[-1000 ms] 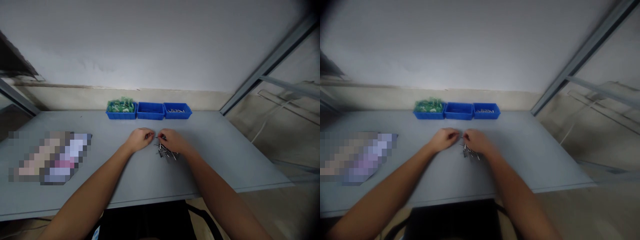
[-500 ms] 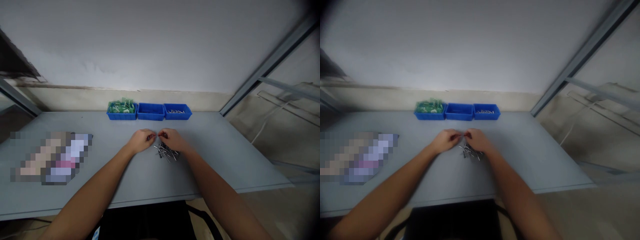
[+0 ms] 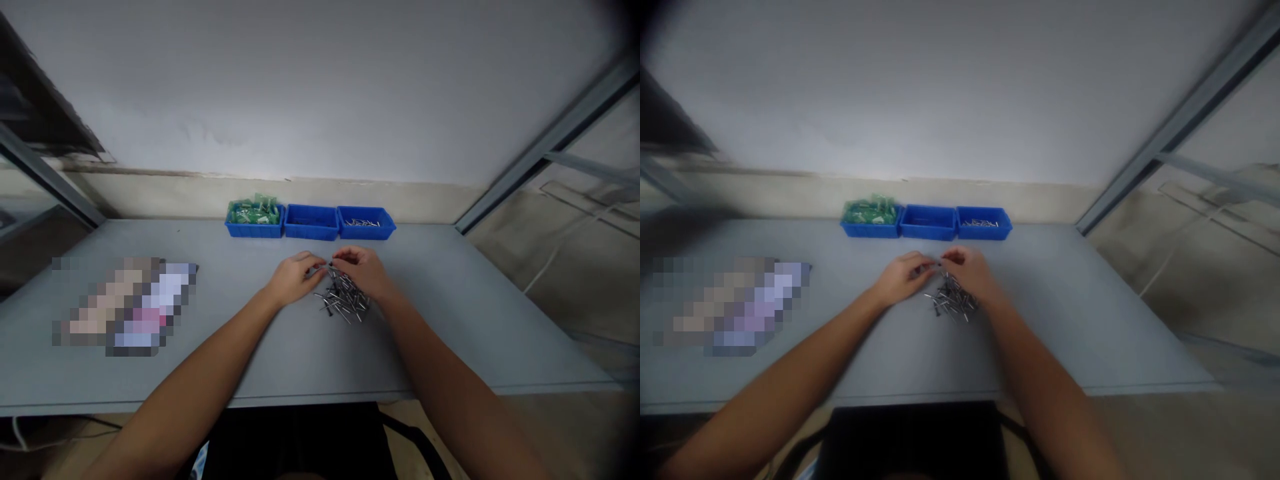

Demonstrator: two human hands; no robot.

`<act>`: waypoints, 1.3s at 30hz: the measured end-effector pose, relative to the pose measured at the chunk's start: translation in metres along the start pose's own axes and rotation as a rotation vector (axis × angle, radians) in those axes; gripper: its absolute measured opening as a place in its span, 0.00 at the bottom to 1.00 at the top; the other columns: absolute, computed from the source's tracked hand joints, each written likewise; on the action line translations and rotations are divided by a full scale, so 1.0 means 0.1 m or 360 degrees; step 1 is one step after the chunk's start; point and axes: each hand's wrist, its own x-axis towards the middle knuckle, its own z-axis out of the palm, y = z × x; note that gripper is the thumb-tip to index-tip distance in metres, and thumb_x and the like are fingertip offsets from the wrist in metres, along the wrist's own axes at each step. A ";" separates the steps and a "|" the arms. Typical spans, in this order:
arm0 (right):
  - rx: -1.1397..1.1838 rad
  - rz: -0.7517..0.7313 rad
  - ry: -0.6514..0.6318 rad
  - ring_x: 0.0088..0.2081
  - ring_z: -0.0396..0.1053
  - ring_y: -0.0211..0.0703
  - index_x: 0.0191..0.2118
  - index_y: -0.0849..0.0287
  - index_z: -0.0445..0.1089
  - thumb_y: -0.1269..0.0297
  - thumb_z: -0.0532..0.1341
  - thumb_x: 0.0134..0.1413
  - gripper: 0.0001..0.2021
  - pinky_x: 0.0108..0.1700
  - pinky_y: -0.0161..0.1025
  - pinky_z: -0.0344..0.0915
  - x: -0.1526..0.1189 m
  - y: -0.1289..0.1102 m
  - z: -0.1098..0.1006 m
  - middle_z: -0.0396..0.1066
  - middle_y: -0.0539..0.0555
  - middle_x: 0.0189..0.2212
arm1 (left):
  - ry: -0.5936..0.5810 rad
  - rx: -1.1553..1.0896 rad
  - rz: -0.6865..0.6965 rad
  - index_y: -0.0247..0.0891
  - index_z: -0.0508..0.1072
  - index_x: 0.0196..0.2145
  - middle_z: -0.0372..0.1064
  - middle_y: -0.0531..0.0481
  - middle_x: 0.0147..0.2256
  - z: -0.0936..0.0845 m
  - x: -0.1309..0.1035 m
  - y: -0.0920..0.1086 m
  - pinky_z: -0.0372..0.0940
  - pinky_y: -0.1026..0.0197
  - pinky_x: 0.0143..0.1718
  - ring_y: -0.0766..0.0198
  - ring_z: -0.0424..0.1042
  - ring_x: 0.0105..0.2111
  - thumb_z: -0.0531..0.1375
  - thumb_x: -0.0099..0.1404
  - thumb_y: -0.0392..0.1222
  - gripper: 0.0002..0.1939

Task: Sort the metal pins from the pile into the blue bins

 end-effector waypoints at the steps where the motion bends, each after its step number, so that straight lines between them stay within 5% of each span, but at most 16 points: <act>1: 0.0081 0.0035 -0.0013 0.28 0.66 0.37 0.32 0.59 0.72 0.61 0.63 0.45 0.08 0.31 0.36 0.62 0.00 -0.01 0.00 0.72 0.51 0.28 | 0.0028 -0.0012 0.0026 0.38 0.74 0.42 0.71 0.47 0.36 0.01 0.00 0.00 0.64 0.61 0.36 0.65 0.68 0.32 0.55 0.66 0.45 0.12; 8: 0.0449 0.0133 -0.0077 0.21 0.60 0.32 0.31 0.59 0.72 0.60 0.66 0.42 0.09 0.25 0.34 0.56 0.00 0.02 0.05 0.67 0.47 0.22 | 0.0102 -0.0065 0.0117 0.37 0.74 0.40 0.70 0.47 0.33 0.04 -0.01 0.00 0.64 0.63 0.33 0.67 0.67 0.30 0.56 0.66 0.44 0.11; 20: 0.0419 0.0210 -0.0078 0.23 0.60 0.34 0.32 0.59 0.74 0.55 0.65 0.42 0.13 0.25 0.35 0.56 0.00 0.01 0.04 0.66 0.48 0.21 | 0.0247 -0.0038 0.0105 0.36 0.74 0.40 0.71 0.47 0.32 0.03 0.04 0.01 0.64 0.64 0.31 0.67 0.67 0.27 0.55 0.66 0.43 0.11; 26: 0.0017 0.0116 0.0037 0.27 0.65 0.37 0.36 0.59 0.74 0.57 0.62 0.46 0.13 0.31 0.36 0.61 0.03 0.05 0.01 0.72 0.51 0.27 | 0.0475 0.0374 -0.0368 0.37 0.75 0.38 0.74 0.46 0.33 -0.13 0.41 -0.18 0.64 0.61 0.37 0.62 0.71 0.32 0.55 0.65 0.45 0.12; 31: -0.0329 -0.0077 0.0038 0.30 0.68 0.39 0.34 0.59 0.75 0.60 0.60 0.48 0.10 0.34 0.36 0.62 0.04 0.11 0.01 0.75 0.52 0.29 | 0.0206 0.0753 -0.0842 0.40 0.76 0.40 0.75 0.42 0.36 -0.25 0.81 -0.21 0.65 0.57 0.38 0.54 0.73 0.37 0.52 0.66 0.48 0.16; 35: -0.0418 -0.0204 0.0021 0.28 0.68 0.38 0.33 0.59 0.74 0.62 0.59 0.50 0.09 0.33 0.35 0.62 0.02 0.08 0.00 0.75 0.52 0.27 | 0.0059 0.0810 -0.0900 0.35 0.76 0.36 0.74 0.36 0.35 -0.27 0.91 -0.19 0.66 0.55 0.37 0.52 0.73 0.36 0.51 0.65 0.53 0.20; 39: -0.0456 -0.0243 0.0030 0.26 0.67 0.37 0.32 0.59 0.74 0.63 0.59 0.49 0.08 0.31 0.35 0.61 0.00 0.03 -0.03 0.75 0.52 0.27 | 0.0202 0.0610 -0.0731 0.38 0.75 0.43 0.74 0.42 0.33 -0.44 0.59 -0.15 0.65 0.55 0.35 0.54 0.72 0.34 0.54 0.63 0.53 0.19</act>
